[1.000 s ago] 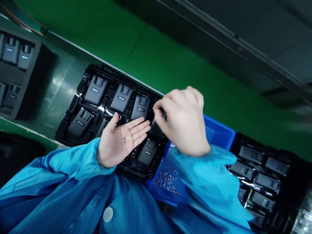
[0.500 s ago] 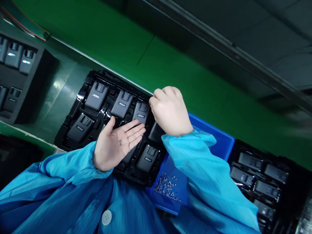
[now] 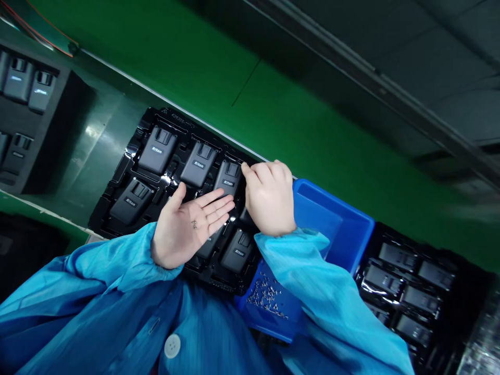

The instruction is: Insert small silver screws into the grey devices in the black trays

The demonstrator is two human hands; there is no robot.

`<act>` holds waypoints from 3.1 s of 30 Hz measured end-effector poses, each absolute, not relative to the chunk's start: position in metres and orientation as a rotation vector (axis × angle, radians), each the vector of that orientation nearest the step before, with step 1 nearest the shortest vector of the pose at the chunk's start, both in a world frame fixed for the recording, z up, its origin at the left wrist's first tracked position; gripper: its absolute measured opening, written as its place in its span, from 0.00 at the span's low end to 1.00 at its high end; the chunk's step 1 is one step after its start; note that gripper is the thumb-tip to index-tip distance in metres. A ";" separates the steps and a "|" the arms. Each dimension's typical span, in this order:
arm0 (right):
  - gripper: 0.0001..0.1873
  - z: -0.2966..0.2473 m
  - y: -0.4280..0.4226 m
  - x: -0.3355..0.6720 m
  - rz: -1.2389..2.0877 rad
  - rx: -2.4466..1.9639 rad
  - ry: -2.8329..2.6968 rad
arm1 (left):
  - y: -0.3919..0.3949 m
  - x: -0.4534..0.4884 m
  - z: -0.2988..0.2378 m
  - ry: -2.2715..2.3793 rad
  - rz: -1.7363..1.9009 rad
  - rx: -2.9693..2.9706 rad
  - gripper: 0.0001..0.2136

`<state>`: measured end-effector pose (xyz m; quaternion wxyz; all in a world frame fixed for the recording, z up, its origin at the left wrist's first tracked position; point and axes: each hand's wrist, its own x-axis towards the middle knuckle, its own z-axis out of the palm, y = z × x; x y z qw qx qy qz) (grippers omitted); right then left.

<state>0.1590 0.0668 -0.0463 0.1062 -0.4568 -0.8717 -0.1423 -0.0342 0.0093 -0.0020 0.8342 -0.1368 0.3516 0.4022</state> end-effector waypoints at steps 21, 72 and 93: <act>0.02 0.012 -0.001 0.105 0.564 -1.254 -2.337 | 0.007 -0.042 0.007 0.614 0.796 -0.341 0.37; 0.15 -0.024 0.093 0.130 -0.028 -1.343 -2.672 | 0.004 -0.045 -0.005 0.617 0.798 -0.296 0.38; 0.07 0.027 -0.025 0.062 -0.041 -1.272 -2.631 | -0.002 -0.045 0.013 0.798 0.963 -0.264 0.36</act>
